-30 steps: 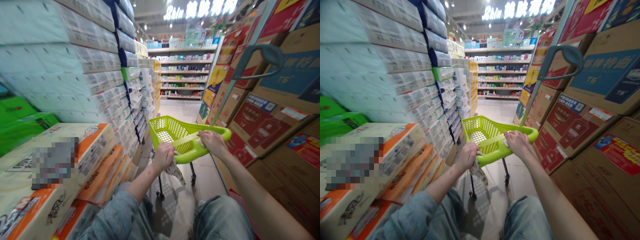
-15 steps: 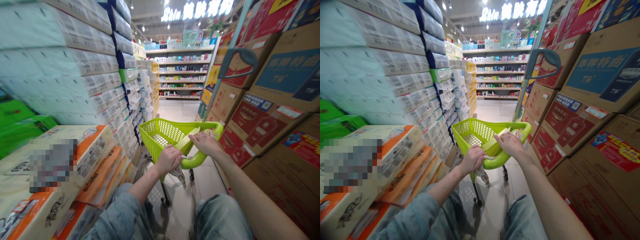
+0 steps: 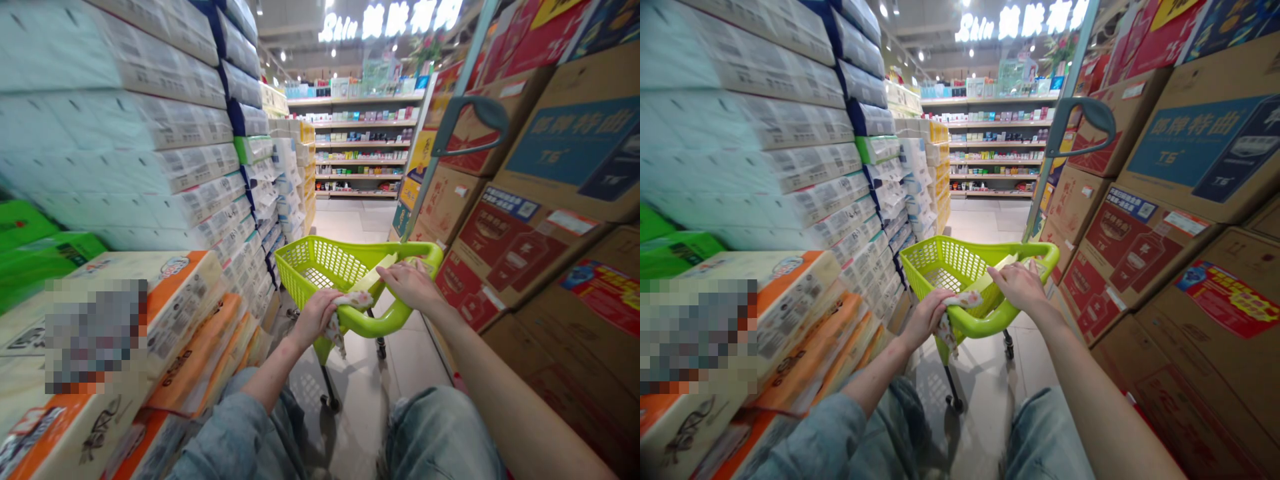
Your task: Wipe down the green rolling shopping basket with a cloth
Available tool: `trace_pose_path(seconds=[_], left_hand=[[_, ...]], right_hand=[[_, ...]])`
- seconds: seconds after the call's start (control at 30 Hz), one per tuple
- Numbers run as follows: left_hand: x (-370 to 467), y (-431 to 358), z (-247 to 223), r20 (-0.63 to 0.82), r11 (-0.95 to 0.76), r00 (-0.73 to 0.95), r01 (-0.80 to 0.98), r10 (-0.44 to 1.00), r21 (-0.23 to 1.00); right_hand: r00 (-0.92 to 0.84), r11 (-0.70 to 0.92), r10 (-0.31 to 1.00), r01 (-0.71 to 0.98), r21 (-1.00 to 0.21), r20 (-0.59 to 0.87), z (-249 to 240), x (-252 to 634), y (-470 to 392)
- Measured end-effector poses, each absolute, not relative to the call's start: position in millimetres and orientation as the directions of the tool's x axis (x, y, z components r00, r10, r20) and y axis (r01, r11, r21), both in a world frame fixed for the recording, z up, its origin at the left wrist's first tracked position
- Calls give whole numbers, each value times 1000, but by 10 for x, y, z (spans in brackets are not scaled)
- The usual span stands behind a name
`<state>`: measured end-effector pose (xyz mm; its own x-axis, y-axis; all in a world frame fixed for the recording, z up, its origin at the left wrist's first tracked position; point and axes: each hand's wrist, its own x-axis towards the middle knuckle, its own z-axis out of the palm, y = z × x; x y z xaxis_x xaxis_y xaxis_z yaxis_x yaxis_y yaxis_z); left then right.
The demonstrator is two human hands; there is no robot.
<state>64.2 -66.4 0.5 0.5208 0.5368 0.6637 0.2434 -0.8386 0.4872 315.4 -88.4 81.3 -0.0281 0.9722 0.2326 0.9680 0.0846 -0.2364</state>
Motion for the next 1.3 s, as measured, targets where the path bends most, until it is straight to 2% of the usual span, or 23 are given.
trace_pose_path(seconds=[0.13,0.27,0.43,0.6,0.73,0.97,1.2,1.3], left_hand=[[498,-483,-50,597,-755,468,320,651,572],[488,-378,-93,547,-696,432,397,717,599],[611,-557,-65,548,-654,359,382,756,652],[708,-834,41,574,-698,402,340,714,630],[769,-899,202,543,-699,444,390,713,600],[858,-781,645,542,-578,239,515,806,633],[1207,-540,986,696,-583,105,641,711,499],[1385,-450,865,653,-597,236,690,720,409]], right_hand=[[-31,84,972,971,-222,234,807,3163,-883],[-16,71,971,973,-221,240,807,3154,-876],[22,26,973,978,-207,230,826,3129,-884],[11,42,973,973,-225,229,834,3151,-916],[0,53,973,973,-225,232,842,3169,-944],[4,56,972,967,-247,236,837,3131,-971],[20,36,970,974,-224,243,850,3083,-982],[31,28,968,973,-231,249,852,3081,-984]])
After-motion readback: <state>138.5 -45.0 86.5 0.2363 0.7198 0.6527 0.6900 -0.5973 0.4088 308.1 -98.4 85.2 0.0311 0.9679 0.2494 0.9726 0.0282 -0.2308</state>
